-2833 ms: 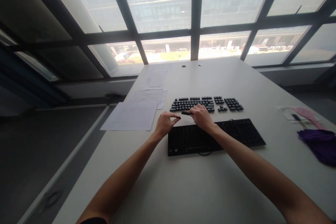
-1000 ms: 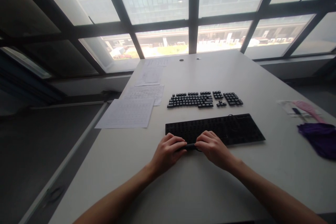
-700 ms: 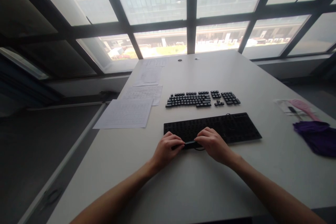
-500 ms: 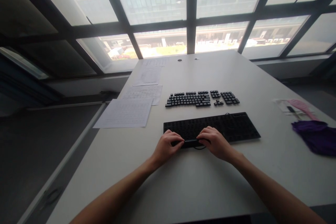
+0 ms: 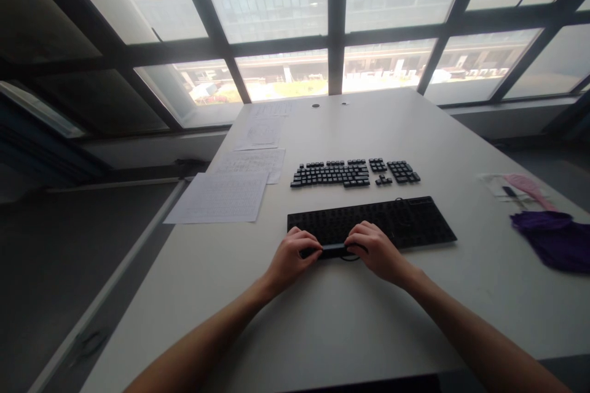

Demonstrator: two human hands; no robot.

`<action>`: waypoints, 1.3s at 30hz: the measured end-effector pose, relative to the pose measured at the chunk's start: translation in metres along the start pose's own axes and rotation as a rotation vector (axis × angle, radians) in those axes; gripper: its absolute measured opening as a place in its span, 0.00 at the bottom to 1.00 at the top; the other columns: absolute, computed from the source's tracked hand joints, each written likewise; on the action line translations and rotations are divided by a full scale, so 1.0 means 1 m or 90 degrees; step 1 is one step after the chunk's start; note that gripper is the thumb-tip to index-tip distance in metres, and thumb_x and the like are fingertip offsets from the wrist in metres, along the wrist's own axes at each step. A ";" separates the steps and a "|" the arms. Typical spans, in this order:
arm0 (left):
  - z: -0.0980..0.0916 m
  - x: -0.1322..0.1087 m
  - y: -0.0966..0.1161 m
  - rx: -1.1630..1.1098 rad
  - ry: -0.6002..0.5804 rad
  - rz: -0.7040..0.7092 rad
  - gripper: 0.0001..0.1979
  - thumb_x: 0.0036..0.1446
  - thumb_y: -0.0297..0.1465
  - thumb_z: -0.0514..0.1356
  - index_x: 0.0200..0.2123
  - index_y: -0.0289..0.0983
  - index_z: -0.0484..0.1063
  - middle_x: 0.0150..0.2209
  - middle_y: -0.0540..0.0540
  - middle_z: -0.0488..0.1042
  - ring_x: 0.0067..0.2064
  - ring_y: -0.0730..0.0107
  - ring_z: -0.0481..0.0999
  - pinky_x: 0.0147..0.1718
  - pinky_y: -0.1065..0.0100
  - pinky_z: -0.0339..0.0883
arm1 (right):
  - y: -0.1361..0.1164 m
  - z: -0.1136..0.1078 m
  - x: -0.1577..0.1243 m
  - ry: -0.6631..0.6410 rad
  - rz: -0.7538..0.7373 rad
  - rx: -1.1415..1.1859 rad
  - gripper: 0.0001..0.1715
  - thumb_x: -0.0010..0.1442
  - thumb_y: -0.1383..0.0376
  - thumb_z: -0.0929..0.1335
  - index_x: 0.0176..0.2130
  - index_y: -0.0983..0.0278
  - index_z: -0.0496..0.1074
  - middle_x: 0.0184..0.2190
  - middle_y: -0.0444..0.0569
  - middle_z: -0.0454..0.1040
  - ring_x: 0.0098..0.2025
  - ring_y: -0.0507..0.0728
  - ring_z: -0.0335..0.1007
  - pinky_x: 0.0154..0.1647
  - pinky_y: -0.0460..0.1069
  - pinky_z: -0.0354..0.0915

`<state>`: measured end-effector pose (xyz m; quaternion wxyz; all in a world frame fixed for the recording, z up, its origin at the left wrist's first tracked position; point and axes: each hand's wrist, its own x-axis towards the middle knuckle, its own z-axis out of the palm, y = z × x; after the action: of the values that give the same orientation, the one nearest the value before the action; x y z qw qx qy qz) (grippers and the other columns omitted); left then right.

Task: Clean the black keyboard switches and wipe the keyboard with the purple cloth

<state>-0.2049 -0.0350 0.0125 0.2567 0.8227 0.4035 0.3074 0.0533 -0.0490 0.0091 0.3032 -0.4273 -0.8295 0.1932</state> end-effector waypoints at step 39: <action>0.005 -0.015 0.005 0.156 0.021 0.102 0.11 0.63 0.28 0.57 0.46 0.39 0.77 0.34 0.44 0.71 0.38 0.64 0.67 0.37 0.62 0.67 | -0.001 -0.009 -0.029 0.067 0.008 -0.113 0.14 0.67 0.66 0.65 0.48 0.61 0.78 0.30 0.50 0.72 0.36 0.58 0.62 0.39 0.53 0.59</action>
<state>-0.2061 -0.0514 0.0082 0.1224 0.8724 0.3749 0.2887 0.0712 -0.0729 0.0069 0.3060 -0.4673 -0.8236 0.0987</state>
